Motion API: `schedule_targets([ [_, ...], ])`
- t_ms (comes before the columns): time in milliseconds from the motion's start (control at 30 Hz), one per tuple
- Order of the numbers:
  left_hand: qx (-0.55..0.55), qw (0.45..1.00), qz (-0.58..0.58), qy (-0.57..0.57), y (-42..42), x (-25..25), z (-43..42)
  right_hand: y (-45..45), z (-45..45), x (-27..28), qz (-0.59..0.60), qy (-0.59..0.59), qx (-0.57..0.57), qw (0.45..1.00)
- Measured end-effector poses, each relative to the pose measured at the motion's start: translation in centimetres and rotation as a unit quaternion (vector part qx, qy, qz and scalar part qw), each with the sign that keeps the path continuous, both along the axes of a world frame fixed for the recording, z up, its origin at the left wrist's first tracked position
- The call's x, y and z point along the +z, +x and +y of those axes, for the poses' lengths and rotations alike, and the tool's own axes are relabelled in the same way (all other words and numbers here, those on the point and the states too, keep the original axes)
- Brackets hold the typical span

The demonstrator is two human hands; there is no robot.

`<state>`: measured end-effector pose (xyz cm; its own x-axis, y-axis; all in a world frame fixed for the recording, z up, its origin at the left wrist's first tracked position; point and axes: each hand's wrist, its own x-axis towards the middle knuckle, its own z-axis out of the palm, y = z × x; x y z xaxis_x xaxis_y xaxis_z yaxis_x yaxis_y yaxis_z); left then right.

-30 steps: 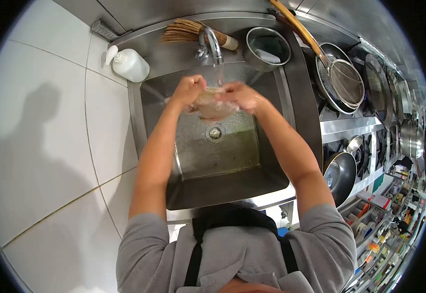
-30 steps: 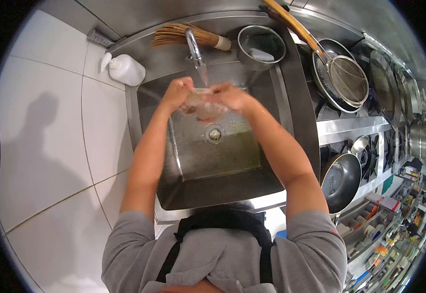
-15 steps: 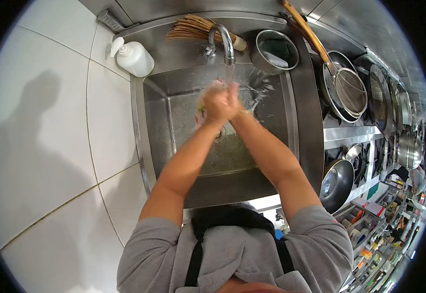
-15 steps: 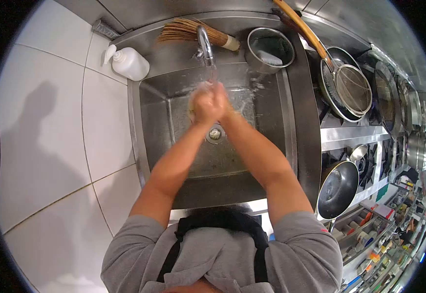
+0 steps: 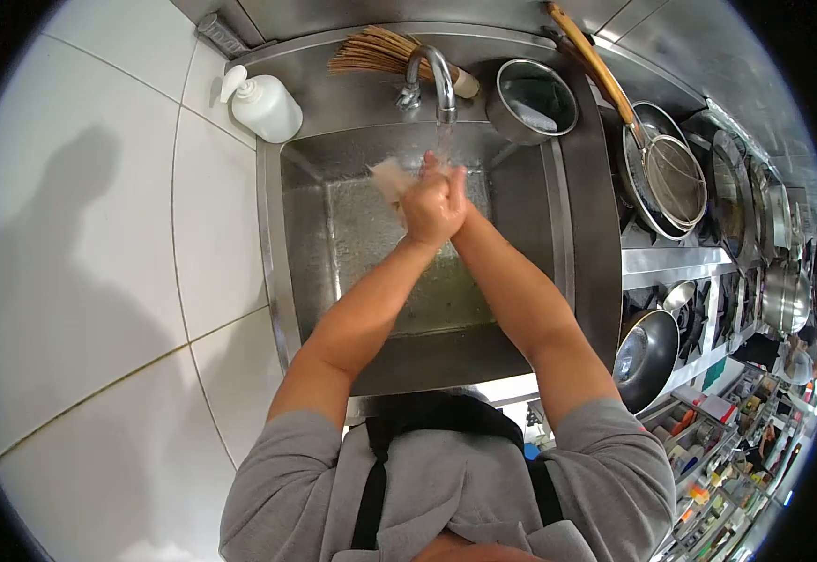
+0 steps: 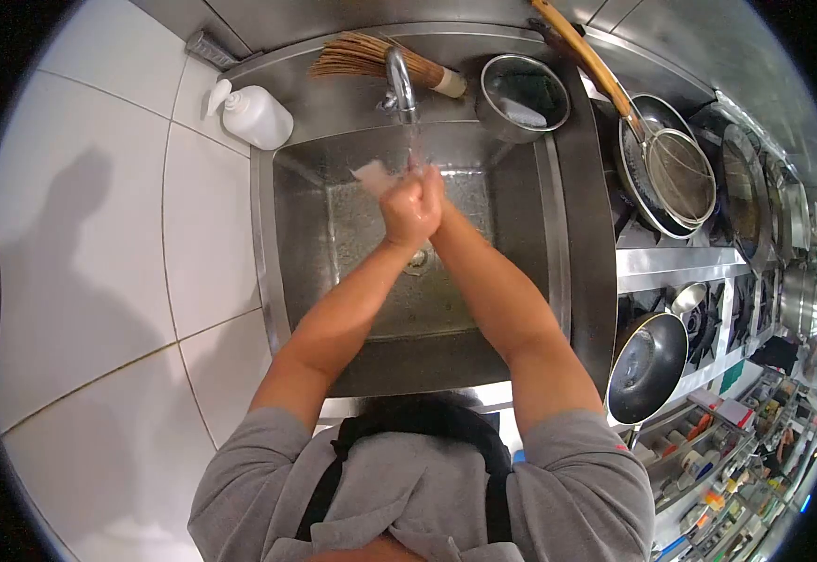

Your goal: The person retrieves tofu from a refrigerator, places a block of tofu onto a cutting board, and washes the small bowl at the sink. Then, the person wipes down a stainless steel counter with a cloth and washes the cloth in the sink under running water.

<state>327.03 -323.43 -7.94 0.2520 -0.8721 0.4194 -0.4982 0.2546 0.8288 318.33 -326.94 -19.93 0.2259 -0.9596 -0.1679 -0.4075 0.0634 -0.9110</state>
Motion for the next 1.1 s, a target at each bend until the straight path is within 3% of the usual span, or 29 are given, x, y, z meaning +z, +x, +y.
schedule_targets([
  [67, -0.017, 0.993, -0.016, -0.118, 0.2, -0.2, 0.1, -0.3, 1.7, 3.0, -0.305, 0.122, -0.116, 0.937],
  [100, -0.023, 0.997, -0.074, 0.016, 1.9, -0.3, -1.5, -0.3, 2.6, 5.0, -0.302, 0.124, -0.114, 0.938],
  [133, -0.022, 0.997, -0.075, 0.025, 3.4, -1.1, -2.9, 0.1, 4.3, 7.5, -0.344, 0.214, -0.102, 0.908],
  [200, -0.016, 0.970, -0.210, 0.123, 5.0, -1.5, -7.1, 0.1, 4.1, 12.7, -0.414, 0.364, -0.066, 0.831],
  [233, -0.022, 0.969, -0.212, 0.122, 5.8, -0.9, -7.4, -0.7, 4.2, 13.7, -0.335, 0.362, -0.062, 0.868],
  [267, -0.180, 0.956, -0.082, 0.216, 6.5, 0.0, -8.0, -1.7, 3.7, 14.2, -0.338, 0.358, -0.066, 0.868],
  [300, -0.325, 0.895, 0.052, 0.300, 6.9, 0.8, -8.4, -2.9, 3.0, 14.7, -0.249, 0.289, -0.036, 0.924],
  [333, -0.327, 0.893, 0.054, 0.303, 7.4, 0.2, -7.6, -3.9, 2.9, 15.3, -0.156, 0.220, -0.005, 0.963],
  [367, -0.405, 0.866, -0.006, 0.293, 7.9, -0.5, -6.1, -4.7, 3.2, 18.6, -0.222, 0.198, 0.001, 0.955],
  [400, -0.479, 0.830, -0.069, 0.277, 8.5, -0.9, -5.4, -5.9, 3.1, 18.0, -0.222, 0.197, 0.000, 0.955],
  [433, -0.480, 0.830, -0.070, 0.276, 9.2, -0.9, -5.4, -7.2, 3.1, 16.7, -0.325, 0.199, -0.030, 0.924],
  [500, -0.498, 0.745, -0.107, 0.431, 10.6, -1.1, -4.7, -7.0, 3.7, 15.0, -0.493, 0.177, -0.105, 0.845],
  [533, -0.495, 0.746, -0.107, 0.433, 10.9, -1.4, -4.3, -6.2, 3.7, 14.3, -0.493, 0.179, -0.102, 0.845],
  [567, -0.489, 0.777, 0.130, 0.374, 10.9, -1.7, -3.9, -5.2, 3.6, 13.7, -0.562, 0.222, -0.184, 0.775],
  [600, -0.455, 0.760, 0.359, 0.294, 10.7, -2.2, -3.1, -4.2, 3.8, 13.1, -0.619, 0.262, -0.266, 0.691],
  [633, -0.445, 0.747, 0.426, 0.250, 8.8, 1.2, -1.8, -2.3, 3.9, 13.6, -0.614, 0.334, -0.331, 0.634],
  [667, -0.434, 0.775, 0.348, 0.300, 7.2, 1.2, -0.8, -0.8, 3.8, 11.8, -0.612, 0.337, -0.333, 0.633],
  [700, -0.419, 0.796, 0.266, 0.347, 5.6, 1.3, 0.1, 0.5, 3.6, 8.9, -0.540, 0.297, -0.342, 0.710],
  [733, -0.356, 0.904, 0.152, 0.179, 2.1, 1.6, 2.0, 1.3, 3.2, 6.9, -0.463, 0.250, -0.341, 0.779],
  [767, -0.275, 0.961, 0.026, 0.003, -0.3, 1.6, 3.5, 1.5, 3.4, 6.1, -0.464, 0.251, -0.338, 0.779],
  [833, -0.199, 0.978, 0.001, -0.059, 0.3, 0.6, 2.5, 1.6, 4.9, 5.2, -0.662, 0.107, 0.004, 0.742],
  [867, -0.126, 0.984, -0.024, -0.126, 0.6, -0.3, 1.4, 2.4, 4.6, 7.2, -0.663, 0.107, 0.005, 0.741],
  [900, -0.099, 0.993, 0.058, -0.040, 1.4, -2.1, 0.0, 3.7, 4.2, 11.1, -0.590, 0.217, -0.156, 0.762],
  [933, -0.094, 0.993, 0.059, -0.037, 1.8, -1.5, 0.1, 4.4, 3.9, 13.4, -0.488, 0.319, -0.307, 0.753],
  [967, -0.061, 0.996, 0.059, 0.009, 2.1, -0.2, 0.1, 4.4, 3.7, 13.4, -0.428, 0.332, -0.326, 0.775],
  [1000, -0.031, 0.997, 0.057, 0.052, 2.4, 0.7, -0.2, 3.3, 2.9, 8.5, -0.570, 0.259, -0.178, 0.759],
  [1033, -0.033, 0.998, 0.049, 0.034, 1.5, 0.9, 0.3, 2.1, 2.0, 3.6, -0.717, 0.193, 0.036, 0.669],
  [1067, -0.061, 0.997, 0.020, -0.044, -0.5, 0.8, 1.7, 1.0, 1.2, -1.2, -0.778, 0.161, 0.220, 0.567],
  [1100, -0.071, 0.995, 0.010, -0.066, -0.8, 0.5, 1.9, 0.7, 3.1, -1.5, -0.596, -0.015, 0.034, 0.802],
])
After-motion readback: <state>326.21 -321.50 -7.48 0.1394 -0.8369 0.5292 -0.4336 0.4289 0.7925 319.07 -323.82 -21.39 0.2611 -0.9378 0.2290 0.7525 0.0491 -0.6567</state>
